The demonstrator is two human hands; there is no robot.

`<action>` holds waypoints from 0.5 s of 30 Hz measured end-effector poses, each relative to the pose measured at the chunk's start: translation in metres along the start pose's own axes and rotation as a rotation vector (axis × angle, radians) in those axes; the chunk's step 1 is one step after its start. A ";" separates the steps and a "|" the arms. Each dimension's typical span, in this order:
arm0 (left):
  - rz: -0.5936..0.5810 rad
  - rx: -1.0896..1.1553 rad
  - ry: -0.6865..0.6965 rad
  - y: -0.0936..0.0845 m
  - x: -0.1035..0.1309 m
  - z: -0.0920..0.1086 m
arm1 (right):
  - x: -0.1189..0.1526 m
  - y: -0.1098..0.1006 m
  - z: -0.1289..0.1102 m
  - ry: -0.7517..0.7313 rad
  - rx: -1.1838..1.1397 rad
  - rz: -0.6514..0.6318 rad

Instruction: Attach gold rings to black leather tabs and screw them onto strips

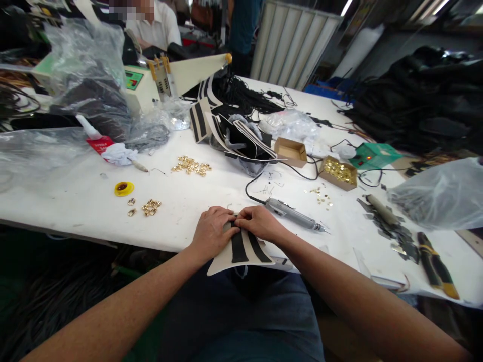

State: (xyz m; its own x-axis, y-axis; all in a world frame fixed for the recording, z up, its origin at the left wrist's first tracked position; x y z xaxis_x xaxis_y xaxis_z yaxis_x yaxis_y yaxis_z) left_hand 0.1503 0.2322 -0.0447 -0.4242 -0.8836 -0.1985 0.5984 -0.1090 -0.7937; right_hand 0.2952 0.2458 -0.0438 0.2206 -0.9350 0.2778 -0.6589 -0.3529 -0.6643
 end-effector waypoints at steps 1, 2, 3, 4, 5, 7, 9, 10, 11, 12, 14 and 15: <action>-0.002 -0.006 0.008 0.000 0.001 0.000 | 0.002 0.000 -0.001 -0.015 -0.009 0.011; -0.005 -0.010 0.013 0.000 0.001 0.001 | 0.004 0.001 -0.002 -0.024 -0.017 0.021; -0.006 -0.015 0.015 0.000 0.002 0.001 | 0.005 0.001 -0.003 -0.028 -0.023 0.029; -0.006 -0.019 0.015 0.000 0.003 0.001 | 0.006 0.002 -0.004 -0.027 -0.027 0.034; -0.006 -0.022 0.014 0.000 0.004 0.001 | 0.008 0.003 -0.005 -0.026 -0.031 0.035; -0.001 -0.027 0.011 -0.001 0.004 0.002 | 0.011 -0.001 -0.006 -0.033 -0.039 0.049; 0.007 -0.026 0.009 -0.003 0.004 0.003 | 0.019 -0.017 -0.005 -0.074 -0.019 0.133; 0.011 -0.023 0.008 -0.003 0.004 0.004 | 0.024 -0.030 -0.002 -0.100 0.026 0.215; 0.017 -0.019 0.007 -0.004 0.004 0.004 | 0.032 -0.045 0.003 -0.120 0.104 0.309; 0.023 -0.013 0.004 -0.005 0.004 0.004 | 0.040 -0.061 0.010 -0.124 0.214 0.399; 0.032 0.001 -0.003 -0.006 0.003 0.004 | 0.053 -0.084 0.029 -0.071 0.475 0.491; 0.035 0.008 -0.006 -0.006 0.003 0.003 | 0.057 -0.091 0.041 -0.025 0.587 0.482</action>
State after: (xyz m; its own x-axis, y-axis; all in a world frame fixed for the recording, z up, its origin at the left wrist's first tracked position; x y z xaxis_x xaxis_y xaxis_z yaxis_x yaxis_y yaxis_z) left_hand 0.1479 0.2288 -0.0388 -0.3987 -0.8898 -0.2220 0.6180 -0.0819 -0.7819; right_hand 0.3973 0.2235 0.0036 0.0266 -0.9887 -0.1477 -0.1976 0.1396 -0.9703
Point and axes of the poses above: each hand's wrist, its own x-axis away from the middle knuckle, its own y-axis out of the palm, z = x × y, the point moved 8 cm from there along -x, towards the middle knuckle, and after that the axes turned 3 degrees about -y, right-handed, at the moved point
